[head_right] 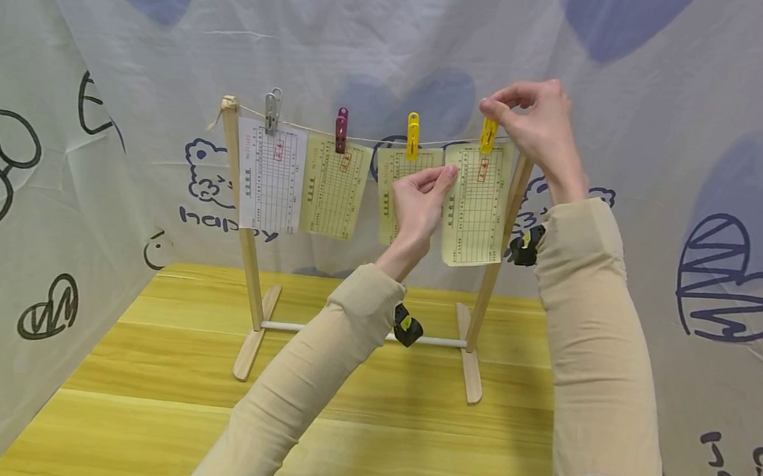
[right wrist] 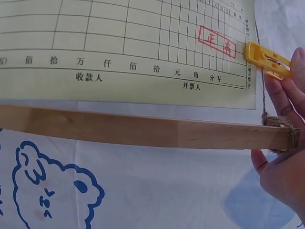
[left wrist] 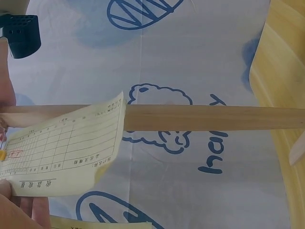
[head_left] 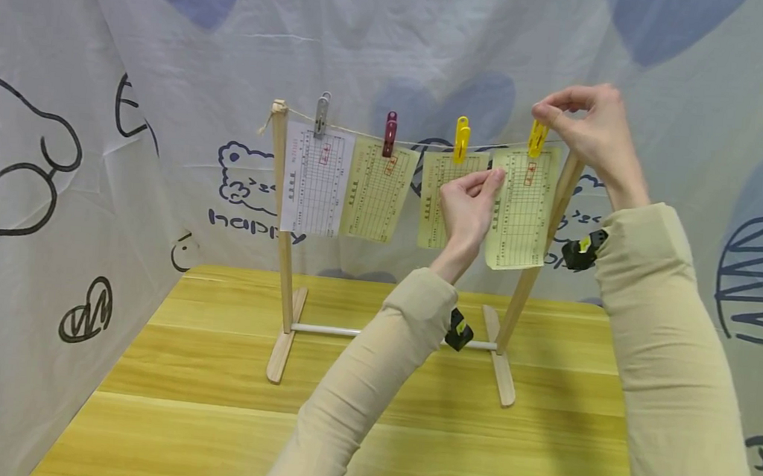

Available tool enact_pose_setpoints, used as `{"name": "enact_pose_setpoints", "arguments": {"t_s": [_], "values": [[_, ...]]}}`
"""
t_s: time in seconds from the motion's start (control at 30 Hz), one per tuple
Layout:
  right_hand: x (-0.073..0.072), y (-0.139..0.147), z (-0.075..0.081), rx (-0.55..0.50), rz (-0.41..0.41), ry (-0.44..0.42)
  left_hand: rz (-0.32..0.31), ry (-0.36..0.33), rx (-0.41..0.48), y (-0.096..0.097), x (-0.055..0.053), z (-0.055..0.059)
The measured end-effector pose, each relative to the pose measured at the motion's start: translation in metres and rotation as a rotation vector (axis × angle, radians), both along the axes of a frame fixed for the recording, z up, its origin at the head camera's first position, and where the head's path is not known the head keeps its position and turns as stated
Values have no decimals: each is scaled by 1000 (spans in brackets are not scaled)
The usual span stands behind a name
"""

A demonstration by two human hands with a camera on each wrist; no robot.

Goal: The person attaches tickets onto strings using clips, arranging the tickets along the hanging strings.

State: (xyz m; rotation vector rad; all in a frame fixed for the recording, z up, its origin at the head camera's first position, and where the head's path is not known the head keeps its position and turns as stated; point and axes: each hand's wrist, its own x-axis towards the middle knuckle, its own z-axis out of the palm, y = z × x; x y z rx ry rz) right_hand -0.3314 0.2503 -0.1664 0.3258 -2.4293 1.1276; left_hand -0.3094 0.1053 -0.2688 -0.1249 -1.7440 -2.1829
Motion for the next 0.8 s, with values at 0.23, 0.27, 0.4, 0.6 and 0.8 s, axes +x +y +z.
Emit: {"name": "enact_pose_setpoints", "arguments": {"t_s": [0.23, 0.27, 0.4, 0.6, 0.8], "values": [[0, 2, -1, 9, 17, -25, -8, 1, 5, 0, -1, 0], [1, 3, -1, 10, 17, -29, -8, 1, 7, 0, -1, 0], [3, 4, -1, 21, 21, -41, -4, -2, 13, 2, -1, 0], [4, 6, -3, 38, 21, -51, -2, -12, 1, 3, -1, -1], [4, 8, -2, 41, 20, -64, -7, -6, 16, 2, -1, -1]]}}
